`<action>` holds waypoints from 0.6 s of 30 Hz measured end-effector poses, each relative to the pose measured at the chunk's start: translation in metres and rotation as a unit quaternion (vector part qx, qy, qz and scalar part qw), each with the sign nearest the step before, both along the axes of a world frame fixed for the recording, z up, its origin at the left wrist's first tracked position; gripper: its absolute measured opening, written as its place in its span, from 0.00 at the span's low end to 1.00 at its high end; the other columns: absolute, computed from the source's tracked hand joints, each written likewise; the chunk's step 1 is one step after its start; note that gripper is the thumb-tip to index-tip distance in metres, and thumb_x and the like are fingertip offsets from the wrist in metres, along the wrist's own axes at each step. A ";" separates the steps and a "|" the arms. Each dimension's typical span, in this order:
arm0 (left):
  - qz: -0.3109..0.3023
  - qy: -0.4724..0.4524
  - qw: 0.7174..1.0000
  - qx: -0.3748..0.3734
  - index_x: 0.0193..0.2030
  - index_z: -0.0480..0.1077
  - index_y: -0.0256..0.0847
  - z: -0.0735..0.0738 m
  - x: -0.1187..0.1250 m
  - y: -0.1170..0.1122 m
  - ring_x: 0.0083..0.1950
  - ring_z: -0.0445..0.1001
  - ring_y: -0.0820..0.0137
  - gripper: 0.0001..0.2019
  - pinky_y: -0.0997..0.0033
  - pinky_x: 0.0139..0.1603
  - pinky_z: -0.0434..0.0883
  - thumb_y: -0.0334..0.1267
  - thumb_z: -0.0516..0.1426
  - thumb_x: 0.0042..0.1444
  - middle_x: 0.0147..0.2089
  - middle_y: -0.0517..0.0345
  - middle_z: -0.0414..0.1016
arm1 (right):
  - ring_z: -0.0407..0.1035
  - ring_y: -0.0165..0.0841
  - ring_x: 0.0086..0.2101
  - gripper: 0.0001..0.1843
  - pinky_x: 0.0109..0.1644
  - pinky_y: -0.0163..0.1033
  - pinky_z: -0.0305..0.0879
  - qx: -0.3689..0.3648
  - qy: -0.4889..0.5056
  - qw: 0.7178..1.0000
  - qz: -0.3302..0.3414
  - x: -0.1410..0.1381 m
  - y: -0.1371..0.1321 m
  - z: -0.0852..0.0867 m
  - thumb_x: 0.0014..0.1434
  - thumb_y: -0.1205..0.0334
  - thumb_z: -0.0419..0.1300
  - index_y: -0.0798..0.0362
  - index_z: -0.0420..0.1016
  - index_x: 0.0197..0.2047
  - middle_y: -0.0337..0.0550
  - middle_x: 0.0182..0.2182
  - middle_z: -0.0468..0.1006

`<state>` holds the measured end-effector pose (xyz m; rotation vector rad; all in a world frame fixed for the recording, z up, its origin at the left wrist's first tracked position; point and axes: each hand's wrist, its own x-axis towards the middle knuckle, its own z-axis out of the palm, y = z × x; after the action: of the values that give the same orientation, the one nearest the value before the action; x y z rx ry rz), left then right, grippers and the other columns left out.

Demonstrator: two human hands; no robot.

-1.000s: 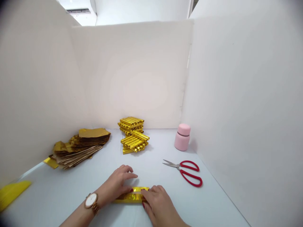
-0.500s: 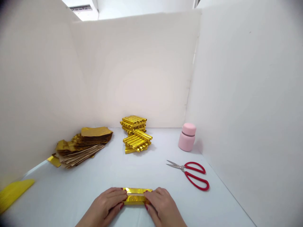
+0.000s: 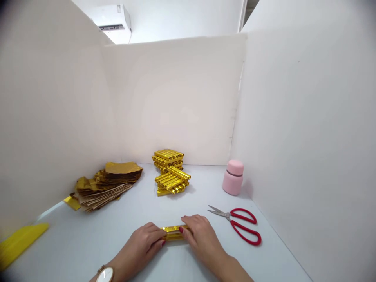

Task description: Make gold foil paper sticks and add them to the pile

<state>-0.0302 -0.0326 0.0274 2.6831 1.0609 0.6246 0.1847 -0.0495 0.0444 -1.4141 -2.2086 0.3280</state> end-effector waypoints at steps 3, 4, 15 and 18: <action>0.008 0.007 1.000 0.006 0.38 0.71 0.43 -0.005 0.002 -0.002 0.38 0.71 0.67 0.07 0.70 0.40 0.69 0.30 0.52 0.60 0.37 0.59 0.75 | 0.69 0.38 0.45 0.13 0.51 0.46 0.57 0.000 -0.035 0.998 0.046 -0.015 0.000 -0.008 0.62 0.65 0.51 0.51 0.72 0.47 0.45 0.44 0.77; 0.009 0.010 1.000 0.008 0.38 0.71 0.43 -0.006 0.003 -0.002 0.39 0.71 0.67 0.07 0.69 0.41 0.69 0.30 0.52 0.60 0.37 0.59 0.75 | 0.69 0.38 0.45 0.12 0.51 0.46 0.57 0.000 -0.048 0.997 0.054 -0.019 -0.001 -0.012 0.61 0.66 0.51 0.51 0.73 0.46 0.44 0.44 0.78; -0.017 0.022 1.000 -0.011 0.41 0.70 0.41 -0.003 -0.001 0.003 0.39 0.70 0.65 0.08 0.67 0.40 0.70 0.29 0.52 0.59 0.38 0.55 0.74 | 0.66 0.35 0.51 0.15 0.54 0.44 0.56 -0.023 -0.024 0.996 0.080 -0.004 0.001 -0.022 0.62 0.68 0.49 0.47 0.70 0.50 0.42 0.49 0.75; -0.015 0.056 0.998 0.005 0.45 0.69 0.39 -0.006 0.002 0.005 0.39 0.71 0.63 0.10 0.66 0.40 0.71 0.29 0.54 0.57 0.39 0.53 0.75 | 0.66 0.37 0.51 0.15 0.53 0.45 0.57 -0.031 -0.037 0.995 0.089 -0.005 0.001 -0.018 0.61 0.68 0.50 0.49 0.69 0.50 0.43 0.49 0.75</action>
<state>-0.0287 -0.0278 0.0216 2.7664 1.0441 0.4820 0.1797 -0.0481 0.0263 -1.2837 -2.4110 0.4153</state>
